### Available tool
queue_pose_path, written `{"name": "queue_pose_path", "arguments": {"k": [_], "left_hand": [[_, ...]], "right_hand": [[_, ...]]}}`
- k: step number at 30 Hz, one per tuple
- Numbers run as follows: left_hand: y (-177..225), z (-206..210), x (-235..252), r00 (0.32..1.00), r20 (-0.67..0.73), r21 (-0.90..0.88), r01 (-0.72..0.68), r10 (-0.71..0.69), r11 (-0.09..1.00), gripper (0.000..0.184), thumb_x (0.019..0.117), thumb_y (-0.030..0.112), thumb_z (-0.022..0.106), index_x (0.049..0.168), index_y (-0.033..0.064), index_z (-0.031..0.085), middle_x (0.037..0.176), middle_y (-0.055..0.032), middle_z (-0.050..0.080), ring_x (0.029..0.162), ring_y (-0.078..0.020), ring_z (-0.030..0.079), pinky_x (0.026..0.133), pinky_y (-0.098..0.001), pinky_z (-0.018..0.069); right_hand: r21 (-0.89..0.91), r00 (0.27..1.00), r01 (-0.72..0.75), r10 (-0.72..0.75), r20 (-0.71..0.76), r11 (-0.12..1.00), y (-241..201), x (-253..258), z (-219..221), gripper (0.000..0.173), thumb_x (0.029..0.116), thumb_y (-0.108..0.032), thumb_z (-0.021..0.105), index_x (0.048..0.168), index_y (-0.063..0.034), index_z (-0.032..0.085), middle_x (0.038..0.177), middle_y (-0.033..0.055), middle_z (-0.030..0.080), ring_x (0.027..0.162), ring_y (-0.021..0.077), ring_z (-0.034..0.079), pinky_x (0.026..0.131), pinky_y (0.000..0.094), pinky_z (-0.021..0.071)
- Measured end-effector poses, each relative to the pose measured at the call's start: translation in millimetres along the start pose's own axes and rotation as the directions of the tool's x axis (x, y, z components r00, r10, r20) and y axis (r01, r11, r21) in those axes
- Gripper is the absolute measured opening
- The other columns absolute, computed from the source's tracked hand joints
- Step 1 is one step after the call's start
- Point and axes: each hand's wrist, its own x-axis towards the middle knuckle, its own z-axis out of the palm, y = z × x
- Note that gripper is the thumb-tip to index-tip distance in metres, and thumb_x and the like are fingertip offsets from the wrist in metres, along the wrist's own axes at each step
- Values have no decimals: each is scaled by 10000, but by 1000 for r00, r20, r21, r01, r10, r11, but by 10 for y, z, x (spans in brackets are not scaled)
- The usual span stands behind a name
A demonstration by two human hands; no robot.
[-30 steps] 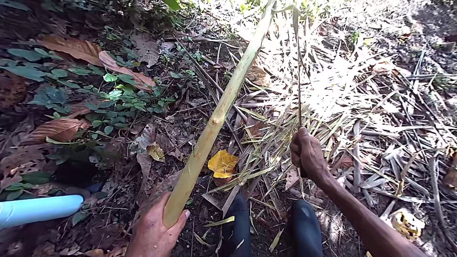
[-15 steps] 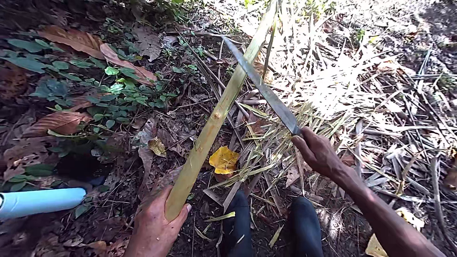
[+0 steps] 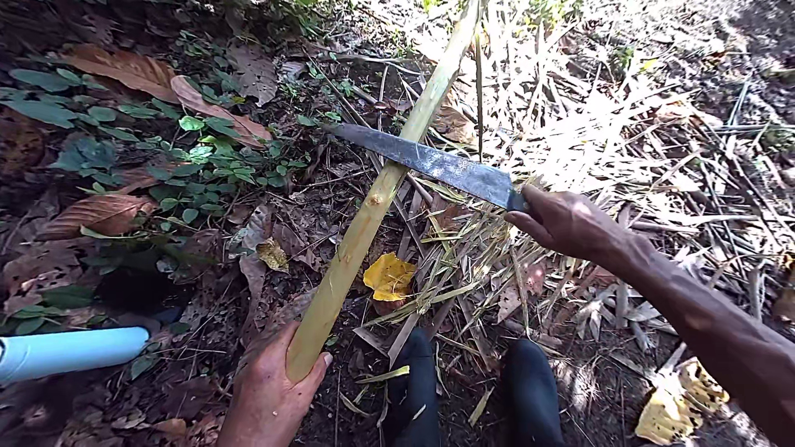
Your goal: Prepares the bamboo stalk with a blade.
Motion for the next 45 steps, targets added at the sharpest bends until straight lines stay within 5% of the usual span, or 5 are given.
{"name": "queue_pose_path", "arguments": {"k": [17, 26, 33, 39, 45], "left_hand": [[-34, 17, 23, 1000, -26, 1, -6, 6, 1000, 512, 782, 278, 762, 1234, 66, 649, 951, -106, 685, 795, -224, 669, 709, -491, 559], [-61, -23, 35, 999, -29, 17, 23, -23, 1000, 533, 768, 295, 768, 1236, 69, 650, 954, -106, 691, 799, -228, 671, 712, -504, 556], [-71, 5, 42, 999, -46, 13, 2, -2, 1000, 517, 763, 296, 765, 1220, 85, 651, 924, -86, 684, 776, -213, 667, 693, -482, 558], [-69, 13, 30, 999, -52, 31, 2, -1, 1000, 531, 768, 299, 768, 1235, 74, 652, 961, -99, 689, 804, -217, 668, 717, -485, 560], [-58, 4, 49, 999, -54, 34, 1, 0, 999, 536, 767, 306, 766, 1230, 63, 650, 950, -105, 690, 802, -226, 669, 715, -491, 557]], "right_hand": [[347, 852, -406, 487, -190, 846, 533, 587, 329, 635, 1094, -549, 289, 940, 1, 566, 751, 162, 548, 716, 356, 600, 669, 573, 466], [171, 968, 65, -21, -250, 983, -307, 148, 847, 525, 1035, -556, 437, 974, -62, 604, 638, 44, 539, 491, 216, 554, 430, 427, 462], [303, 928, -317, 360, -97, 899, 121, 364, 412, 604, 1077, -568, 319, 925, -34, 556, 652, 109, 511, 601, 309, 575, 566, 536, 460], [75, 981, 20, -5, -193, 997, -100, 243, 631, 598, 1033, -615, 401, 945, -46, 564, 638, 84, 527, 534, 298, 587, 469, 494, 475], [484, 817, -412, 548, -178, 772, 165, 486, 636, 623, 1093, -542, 322, 967, 7, 589, 748, 166, 566, 707, 348, 611, 660, 571, 472]]}}
